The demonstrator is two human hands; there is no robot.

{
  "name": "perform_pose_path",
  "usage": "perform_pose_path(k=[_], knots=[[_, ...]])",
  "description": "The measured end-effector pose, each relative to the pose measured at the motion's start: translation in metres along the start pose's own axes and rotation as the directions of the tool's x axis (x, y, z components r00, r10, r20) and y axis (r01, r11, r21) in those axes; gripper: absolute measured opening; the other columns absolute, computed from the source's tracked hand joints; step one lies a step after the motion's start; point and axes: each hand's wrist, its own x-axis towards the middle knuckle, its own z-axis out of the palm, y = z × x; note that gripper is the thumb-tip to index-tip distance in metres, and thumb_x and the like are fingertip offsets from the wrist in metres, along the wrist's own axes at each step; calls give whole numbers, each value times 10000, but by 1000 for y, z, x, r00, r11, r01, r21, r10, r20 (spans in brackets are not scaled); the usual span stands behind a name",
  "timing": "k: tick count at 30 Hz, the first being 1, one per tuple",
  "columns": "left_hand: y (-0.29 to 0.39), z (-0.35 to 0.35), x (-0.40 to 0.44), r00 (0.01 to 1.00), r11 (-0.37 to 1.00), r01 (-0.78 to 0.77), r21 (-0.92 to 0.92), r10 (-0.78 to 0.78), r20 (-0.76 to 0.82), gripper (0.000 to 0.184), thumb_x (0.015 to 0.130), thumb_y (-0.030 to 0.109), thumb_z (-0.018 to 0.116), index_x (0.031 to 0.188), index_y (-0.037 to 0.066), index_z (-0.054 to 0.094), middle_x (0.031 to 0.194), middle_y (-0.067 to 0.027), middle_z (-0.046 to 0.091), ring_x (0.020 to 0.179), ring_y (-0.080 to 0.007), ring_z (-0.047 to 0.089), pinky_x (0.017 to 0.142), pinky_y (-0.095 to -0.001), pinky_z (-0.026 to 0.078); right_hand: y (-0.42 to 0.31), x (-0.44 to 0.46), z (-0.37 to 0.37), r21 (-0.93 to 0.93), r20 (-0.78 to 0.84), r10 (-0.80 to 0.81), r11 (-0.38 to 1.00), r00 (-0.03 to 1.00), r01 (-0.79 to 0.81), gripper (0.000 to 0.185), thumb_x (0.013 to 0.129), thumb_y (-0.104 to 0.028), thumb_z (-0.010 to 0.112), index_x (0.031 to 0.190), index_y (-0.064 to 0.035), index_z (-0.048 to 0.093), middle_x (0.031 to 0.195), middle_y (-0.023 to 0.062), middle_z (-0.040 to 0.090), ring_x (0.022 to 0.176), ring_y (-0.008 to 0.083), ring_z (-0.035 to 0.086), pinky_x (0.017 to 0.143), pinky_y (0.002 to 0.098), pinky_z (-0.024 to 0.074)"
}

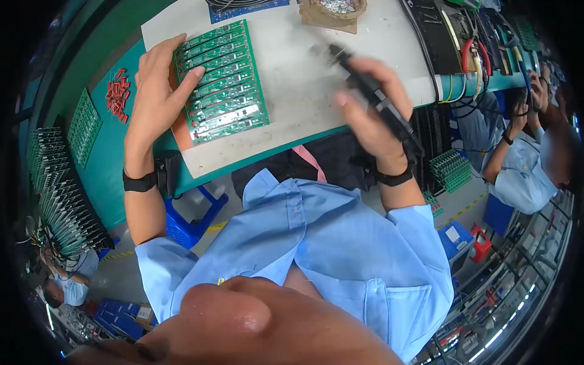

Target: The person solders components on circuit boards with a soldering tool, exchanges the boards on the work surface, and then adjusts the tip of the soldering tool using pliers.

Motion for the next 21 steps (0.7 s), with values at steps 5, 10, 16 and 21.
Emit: perform_pose_path(k=[5,10,16,21], knots=[[6,0,-6,999,999,-47,26,46,15,541,891,284,726,1362,85,550,1326,-131,574,1235,-301,485,1040,-432,326,-16,3,13,45,388,-55,998,920,41,366,799,-21,753,1133,64,627,936,122,655,812,164,622,728,282,501],[6,0,-8,998,997,-64,45,63,13,552,883,295,728,1358,77,550,1303,-122,568,1231,-309,474,1020,-439,329,-11,5,17,61,412,-18,998,911,-8,360,794,-6,747,1127,63,631,941,126,663,810,165,636,744,278,505],[5,1,-9,998,997,-66,48,65,8,557,877,296,733,1355,75,554,1302,-124,561,1237,-314,465,1021,-444,325,-9,7,21,45,437,12,998,899,-35,370,798,-9,751,1141,58,631,971,131,674,846,168,656,778,277,515],[5,2,-9,998,997,-70,40,70,4,557,873,292,738,1353,73,557,1300,-122,562,1237,-312,464,1024,-440,321,-12,7,23,54,429,48,995,902,-79,379,797,-13,757,1147,54,631,982,129,677,858,160,662,791,272,521]])
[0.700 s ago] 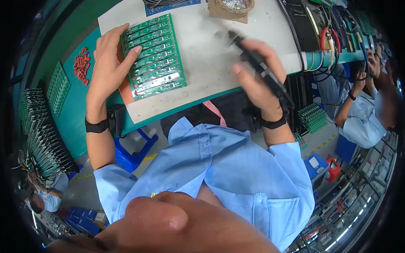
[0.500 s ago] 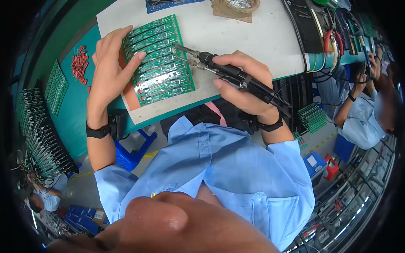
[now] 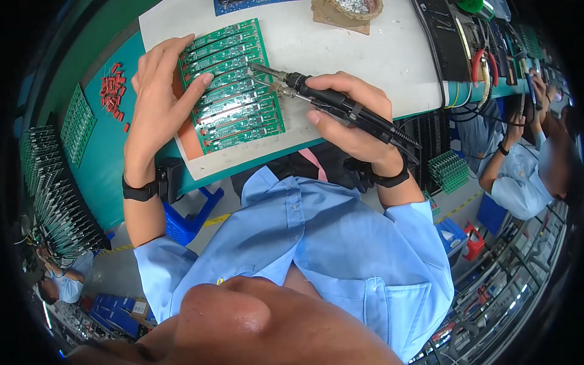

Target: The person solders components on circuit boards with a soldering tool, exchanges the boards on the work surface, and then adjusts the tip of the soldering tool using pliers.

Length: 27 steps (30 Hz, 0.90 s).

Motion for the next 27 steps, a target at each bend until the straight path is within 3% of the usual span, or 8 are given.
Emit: perform_pose_path(k=[19,23,26,27], knots=[[0,-1,3,1000,1000,2,-15,-2,5,525,876,271,744,1339,93,572,1330,-101,578,1248,-292,486,1052,-427,317,-3,-3,-2,-37,14,-2,999,1000,3,369,804,-2,742,1153,51,631,1000,122,674,872,156,660,797,268,522],[0,0,2,1000,999,5,-43,-5,9,527,869,258,750,1337,91,575,1340,-98,582,1259,-296,481,1065,-433,313,-1,-11,-10,-54,-122,-37,998,992,30,393,806,-3,742,1178,44,626,1019,115,677,894,155,657,811,277,525],[-2,0,3,1000,999,-13,-45,13,7,525,864,250,755,1334,95,580,1337,-95,588,1265,-299,479,1068,-435,312,21,-11,-16,44,-543,-53,995,838,91,412,795,-19,776,1180,35,638,1018,94,687,898,157,655,827,274,531],[-1,0,3,1000,999,-12,-45,13,6,525,864,250,755,1334,95,580,1337,-95,588,1265,-299,479,1068,-435,312,23,-8,-18,43,-542,-54,995,839,92,412,795,-19,776,1180,35,638,1018,94,687,898,157,655,827,274,531]])
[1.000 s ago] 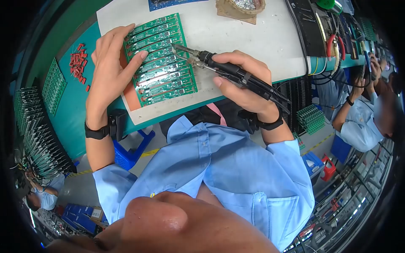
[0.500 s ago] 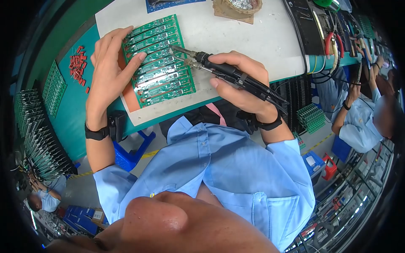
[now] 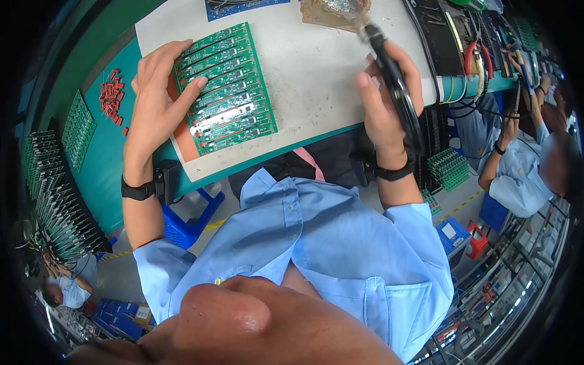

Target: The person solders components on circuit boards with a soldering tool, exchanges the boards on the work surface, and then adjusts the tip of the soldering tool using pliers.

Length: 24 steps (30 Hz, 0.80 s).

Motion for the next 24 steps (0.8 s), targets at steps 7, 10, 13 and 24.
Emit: perform_pose_path(k=[7,10,13,24], knots=[[7,1,0,998,998,-56,-38,57,27,518,832,247,764,1295,82,602,1302,-90,591,1234,-289,480,1045,-415,287,-21,-3,-2,-180,273,-58,978,960,110,403,813,-35,748,1180,56,609,988,124,673,875,178,641,785,285,515],[7,2,1,998,997,-61,-47,63,31,506,825,244,771,1278,82,615,1301,-83,592,1235,-280,482,1049,-413,279,-26,1,2,-120,456,-5,991,890,67,389,803,-31,751,1158,60,618,955,123,665,844,178,633,753,281,500],[7,2,0,997,997,-60,-50,62,36,497,821,245,775,1265,83,624,1299,-77,592,1234,-275,483,1051,-410,274,-26,0,5,-96,542,21,995,840,38,378,793,-26,752,1139,62,626,933,124,660,822,178,626,732,277,488],[6,2,-1,998,998,-49,-45,51,40,492,825,260,777,1261,86,629,1299,-67,589,1232,-272,482,1053,-408,268,-20,9,7,-105,578,62,994,813,-1,366,791,-26,749,1127,58,632,945,121,663,816,167,626,725,269,486]])
